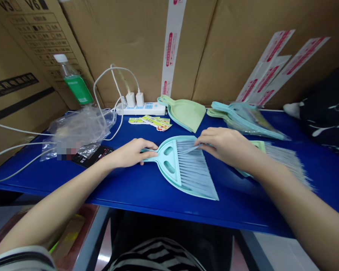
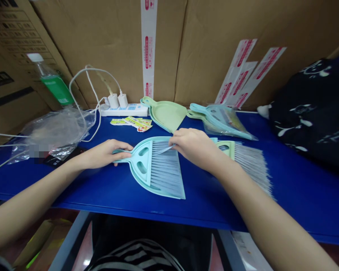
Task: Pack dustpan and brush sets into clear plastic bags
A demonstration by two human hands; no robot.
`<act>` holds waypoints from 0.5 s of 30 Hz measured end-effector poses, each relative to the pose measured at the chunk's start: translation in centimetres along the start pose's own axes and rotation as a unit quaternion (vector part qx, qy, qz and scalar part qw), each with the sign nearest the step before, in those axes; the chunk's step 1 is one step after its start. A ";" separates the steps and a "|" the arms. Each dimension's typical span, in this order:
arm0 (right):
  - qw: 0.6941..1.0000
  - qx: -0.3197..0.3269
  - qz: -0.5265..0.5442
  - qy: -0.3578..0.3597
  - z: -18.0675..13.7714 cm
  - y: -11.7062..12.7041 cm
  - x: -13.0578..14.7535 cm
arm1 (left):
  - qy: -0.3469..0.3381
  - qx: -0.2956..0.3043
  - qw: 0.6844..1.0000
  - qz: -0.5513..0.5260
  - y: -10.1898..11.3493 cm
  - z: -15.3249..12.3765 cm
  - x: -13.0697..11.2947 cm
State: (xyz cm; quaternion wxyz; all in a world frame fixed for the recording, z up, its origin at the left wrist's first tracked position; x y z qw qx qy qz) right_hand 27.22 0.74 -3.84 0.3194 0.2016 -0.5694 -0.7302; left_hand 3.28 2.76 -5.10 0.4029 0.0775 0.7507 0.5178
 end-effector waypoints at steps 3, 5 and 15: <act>1.000 -0.005 -0.007 0.001 0.0 0.1 0.0 | -0.002 0.000 1.000 -0.002 0.0 0.0 0.0; 1.000 -0.005 -0.011 0.000 0.0 0.1 -0.1 | -0.004 -0.001 1.000 -0.002 0.0 0.0 0.0; 0.999 0.013 -0.035 -0.004 -0.1 -0.2 -0.6 | 0.001 0.001 1.000 0.004 0.0 0.0 0.0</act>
Point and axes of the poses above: each hand's wrist, its own z-axis towards the middle knuckle, its own y-axis out of the back of the hand, x = y × z, the point moved 3 cm from there along z, towards the middle knuckle, and after that the axes turned 12 degrees about z, right-handed, at the moved point
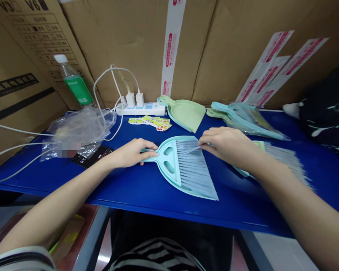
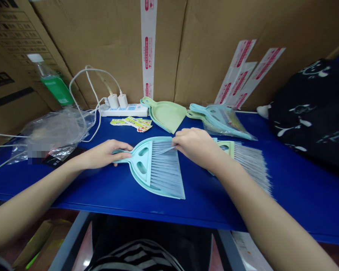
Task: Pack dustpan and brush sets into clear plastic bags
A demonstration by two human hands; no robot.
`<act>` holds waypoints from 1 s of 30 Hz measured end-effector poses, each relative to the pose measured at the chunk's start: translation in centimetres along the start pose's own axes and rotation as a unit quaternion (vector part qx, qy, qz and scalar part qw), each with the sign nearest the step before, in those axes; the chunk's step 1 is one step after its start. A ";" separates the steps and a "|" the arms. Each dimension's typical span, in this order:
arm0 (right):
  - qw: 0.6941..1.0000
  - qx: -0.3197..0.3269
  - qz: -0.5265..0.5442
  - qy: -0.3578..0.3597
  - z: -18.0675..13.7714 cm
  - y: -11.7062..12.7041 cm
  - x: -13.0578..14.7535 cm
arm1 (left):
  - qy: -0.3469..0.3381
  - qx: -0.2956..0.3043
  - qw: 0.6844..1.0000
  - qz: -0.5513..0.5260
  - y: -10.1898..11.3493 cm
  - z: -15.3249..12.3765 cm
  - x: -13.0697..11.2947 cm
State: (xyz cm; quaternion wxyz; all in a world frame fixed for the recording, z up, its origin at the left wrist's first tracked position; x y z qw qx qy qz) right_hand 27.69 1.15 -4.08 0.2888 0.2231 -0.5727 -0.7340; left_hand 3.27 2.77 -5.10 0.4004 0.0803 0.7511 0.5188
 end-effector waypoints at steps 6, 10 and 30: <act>1.000 0.004 -0.006 -0.007 0.0 -0.1 -0.1 | 0.002 0.001 1.000 -0.002 0.0 0.0 0.0; 1.000 0.013 -0.004 -0.012 0.0 -0.2 -0.2 | 0.004 0.001 1.000 0.002 0.1 0.0 -0.1; 0.999 0.015 -0.029 -0.032 -0.1 0.1 -0.5 | 0.007 0.003 1.000 0.002 0.1 -0.1 -0.2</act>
Point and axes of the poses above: each hand's wrist, its own z-axis towards the middle knuckle, its own y-axis out of the back of the hand, x = y × z, the point moved 3 cm from there along z, towards the middle knuckle, and after that the axes turned 12 degrees about z, right-handed, at the moved point
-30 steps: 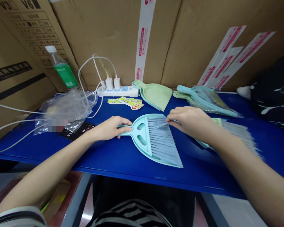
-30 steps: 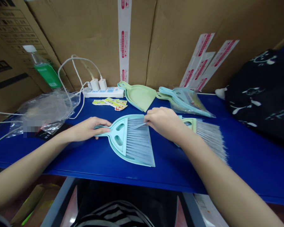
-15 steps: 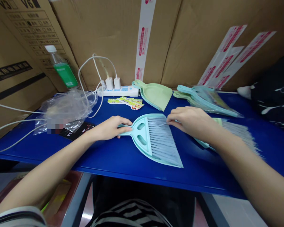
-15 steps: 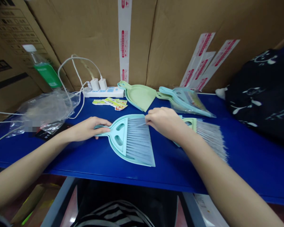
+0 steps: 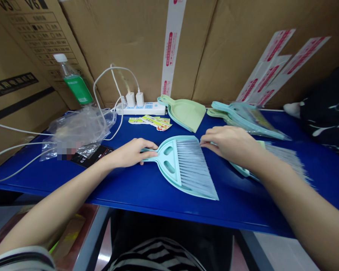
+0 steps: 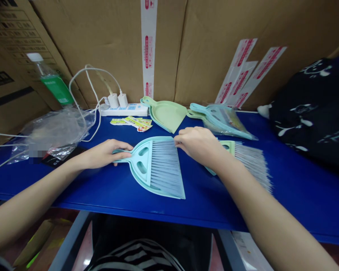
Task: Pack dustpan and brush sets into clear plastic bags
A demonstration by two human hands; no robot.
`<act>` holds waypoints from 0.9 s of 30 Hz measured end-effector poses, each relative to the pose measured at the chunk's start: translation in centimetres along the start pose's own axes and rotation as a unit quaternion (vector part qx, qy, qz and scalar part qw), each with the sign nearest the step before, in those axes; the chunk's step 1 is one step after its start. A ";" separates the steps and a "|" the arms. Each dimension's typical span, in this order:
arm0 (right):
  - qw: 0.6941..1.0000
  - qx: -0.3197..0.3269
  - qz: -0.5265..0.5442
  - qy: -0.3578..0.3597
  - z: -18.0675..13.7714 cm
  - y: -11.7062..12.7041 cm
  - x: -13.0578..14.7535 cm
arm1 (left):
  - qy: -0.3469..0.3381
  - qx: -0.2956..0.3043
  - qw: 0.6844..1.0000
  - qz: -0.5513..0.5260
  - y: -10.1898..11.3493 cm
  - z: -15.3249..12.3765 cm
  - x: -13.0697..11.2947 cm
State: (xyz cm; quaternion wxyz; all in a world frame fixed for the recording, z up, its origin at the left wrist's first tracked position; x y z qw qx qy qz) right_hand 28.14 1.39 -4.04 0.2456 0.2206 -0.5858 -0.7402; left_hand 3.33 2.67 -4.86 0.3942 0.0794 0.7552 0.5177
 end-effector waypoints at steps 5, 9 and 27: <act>0.999 0.006 0.052 -0.002 0.0 0.0 0.3 | -0.004 -0.004 1.000 0.002 -0.1 0.0 0.1; 0.994 0.016 0.111 0.008 0.1 -0.4 0.8 | -0.006 -0.003 1.000 -0.001 -0.1 0.1 0.1; 0.998 -0.058 0.034 0.003 -0.1 0.2 0.5 | -0.003 -0.004 1.000 0.005 -0.1 0.0 0.1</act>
Point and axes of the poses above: each hand's wrist, its own z-axis towards the middle knuckle, its own y-axis out of the back of the hand, x = y × z, the point moved 3 cm from there along z, towards the middle knuckle, and after that the axes turned 12 degrees about z, right-handed, at the moved point
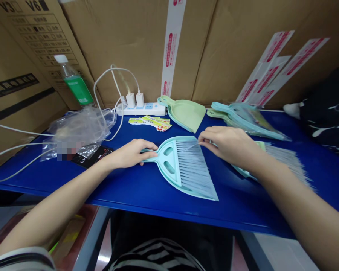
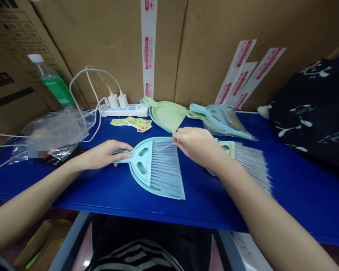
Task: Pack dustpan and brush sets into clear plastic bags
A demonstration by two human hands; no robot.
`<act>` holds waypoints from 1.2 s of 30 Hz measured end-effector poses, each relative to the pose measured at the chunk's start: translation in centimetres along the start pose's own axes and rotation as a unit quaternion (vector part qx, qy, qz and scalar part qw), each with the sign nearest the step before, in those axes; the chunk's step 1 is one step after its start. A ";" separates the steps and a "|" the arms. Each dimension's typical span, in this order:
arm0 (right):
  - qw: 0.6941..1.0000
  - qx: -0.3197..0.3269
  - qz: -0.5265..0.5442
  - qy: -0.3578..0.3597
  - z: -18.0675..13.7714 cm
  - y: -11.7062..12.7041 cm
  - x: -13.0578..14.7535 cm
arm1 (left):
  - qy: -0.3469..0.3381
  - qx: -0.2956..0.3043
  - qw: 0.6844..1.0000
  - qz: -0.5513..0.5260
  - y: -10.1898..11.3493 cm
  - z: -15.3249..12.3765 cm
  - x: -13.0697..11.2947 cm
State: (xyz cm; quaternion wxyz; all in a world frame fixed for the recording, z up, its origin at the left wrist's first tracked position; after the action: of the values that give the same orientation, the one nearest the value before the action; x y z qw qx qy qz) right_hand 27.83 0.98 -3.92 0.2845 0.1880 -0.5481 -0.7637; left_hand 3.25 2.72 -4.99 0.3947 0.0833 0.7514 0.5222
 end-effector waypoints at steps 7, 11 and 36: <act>1.000 0.003 -0.004 -0.009 0.0 -0.1 -0.1 | 0.000 0.000 1.000 0.000 0.0 0.0 -0.1; 1.000 0.015 -0.003 -0.009 0.0 -0.2 0.0 | 0.000 -0.001 1.000 0.001 0.0 0.0 -0.1; 0.999 0.037 -0.008 -0.028 0.2 0.0 0.2 | -0.003 0.002 1.000 -0.003 0.0 0.0 0.0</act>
State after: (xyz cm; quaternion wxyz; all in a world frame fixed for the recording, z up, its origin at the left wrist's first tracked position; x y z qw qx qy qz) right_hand 27.53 1.01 -3.87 0.2563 0.1811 -0.5819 -0.7503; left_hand 3.24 2.74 -5.04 0.3979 0.0834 0.7516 0.5195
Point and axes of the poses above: each hand's wrist, its own z-axis towards the middle knuckle, its own y-axis out of the back of the hand, x = y × z, the point moved 3 cm from there along z, towards the middle knuckle, and after that the axes turned 12 degrees about z, right-handed, at the moved point
